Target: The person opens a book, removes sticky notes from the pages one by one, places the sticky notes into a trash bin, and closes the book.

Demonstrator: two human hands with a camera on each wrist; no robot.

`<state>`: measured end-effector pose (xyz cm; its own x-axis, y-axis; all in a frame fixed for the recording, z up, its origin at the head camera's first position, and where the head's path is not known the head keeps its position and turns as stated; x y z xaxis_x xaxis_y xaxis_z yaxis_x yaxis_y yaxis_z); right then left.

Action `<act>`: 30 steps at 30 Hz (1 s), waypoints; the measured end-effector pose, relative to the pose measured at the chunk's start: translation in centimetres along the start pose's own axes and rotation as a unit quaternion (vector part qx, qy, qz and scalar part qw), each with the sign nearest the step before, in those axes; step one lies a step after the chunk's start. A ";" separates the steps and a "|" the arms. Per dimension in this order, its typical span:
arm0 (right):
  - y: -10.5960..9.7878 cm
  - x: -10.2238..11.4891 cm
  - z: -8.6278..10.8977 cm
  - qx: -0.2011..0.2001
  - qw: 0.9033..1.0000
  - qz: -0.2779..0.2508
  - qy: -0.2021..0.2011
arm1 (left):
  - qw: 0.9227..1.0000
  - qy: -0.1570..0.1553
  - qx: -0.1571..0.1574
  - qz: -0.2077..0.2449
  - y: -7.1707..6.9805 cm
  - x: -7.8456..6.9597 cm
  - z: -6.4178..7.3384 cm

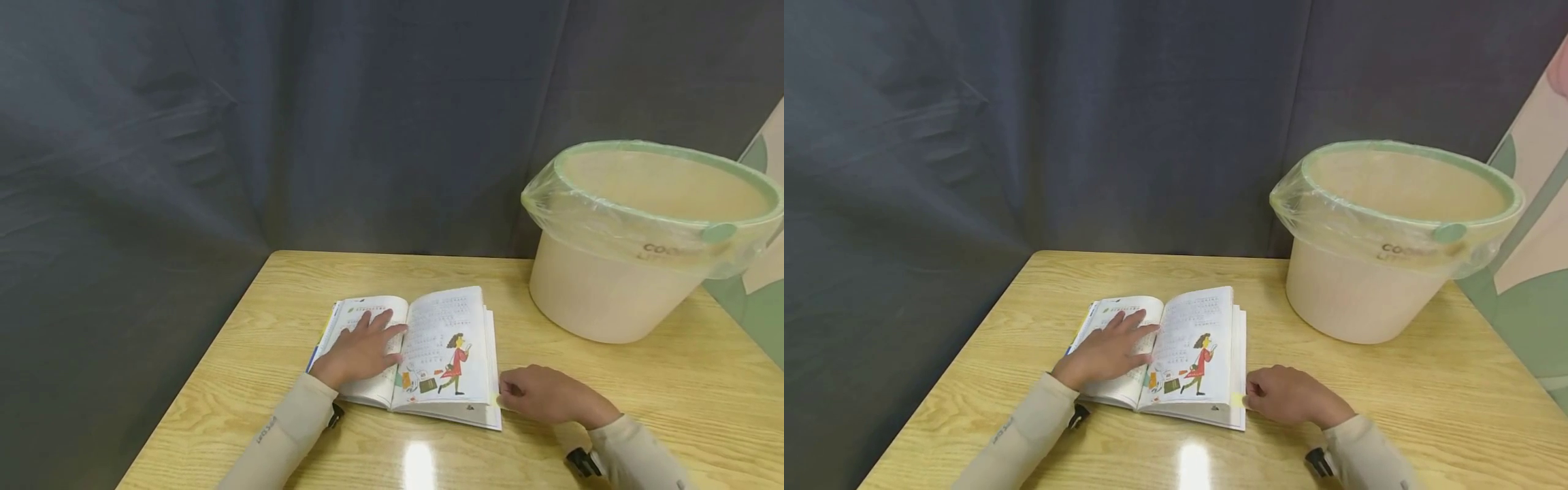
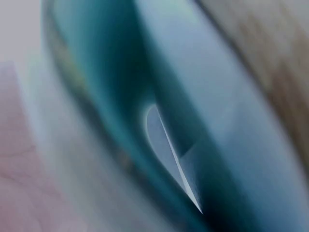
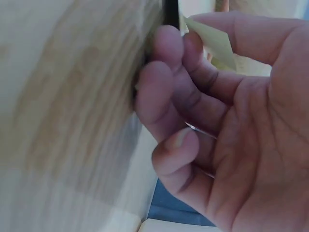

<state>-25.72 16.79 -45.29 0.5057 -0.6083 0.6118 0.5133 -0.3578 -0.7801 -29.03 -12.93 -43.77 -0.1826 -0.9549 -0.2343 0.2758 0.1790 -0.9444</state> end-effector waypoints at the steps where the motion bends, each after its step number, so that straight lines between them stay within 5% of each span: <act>1: 0.1 0.0 -0.1 -0.004 1.000 0.005 0.001 | 1.000 0.003 0.002 0.011 -0.3 0.2 0.0; 7: 0.3 0.1 -0.2 -0.021 0.999 0.022 0.019 | 0.992 0.018 0.004 0.129 -2.6 2.4 0.0; 12: 0.4 0.1 -0.2 -0.025 0.999 0.027 0.027 | 0.975 -0.039 0.014 0.221 -3.7 5.0 0.2; 19: 0.6 0.0 -0.2 -0.027 0.999 0.037 0.028 | 0.971 -0.075 0.062 0.217 -3.2 6.8 0.2; 25: 0.5 -0.1 -0.2 -0.031 0.998 0.038 0.025 | 0.969 -0.078 0.069 0.224 -3.3 7.0 0.0; 30: 0.4 -0.1 -0.1 -0.031 0.999 0.039 0.020 | 0.945 -0.108 0.039 0.306 -3.9 7.9 -0.2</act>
<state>-25.64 16.57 -45.70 0.5136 -0.6631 0.5446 0.4295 -0.3507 -0.8322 -31.76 -21.10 -42.03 0.2296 -0.7052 -0.6708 0.3381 0.7041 -0.6245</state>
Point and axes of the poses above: each hand's wrist, its own z-axis away from the middle knuckle, its own y-axis out of the palm, x = y × z, the point moved 4 cm from there along -z, towards the middle knuckle, and after that the axes turned 6 degrees about -y, right-handed, at the moved point
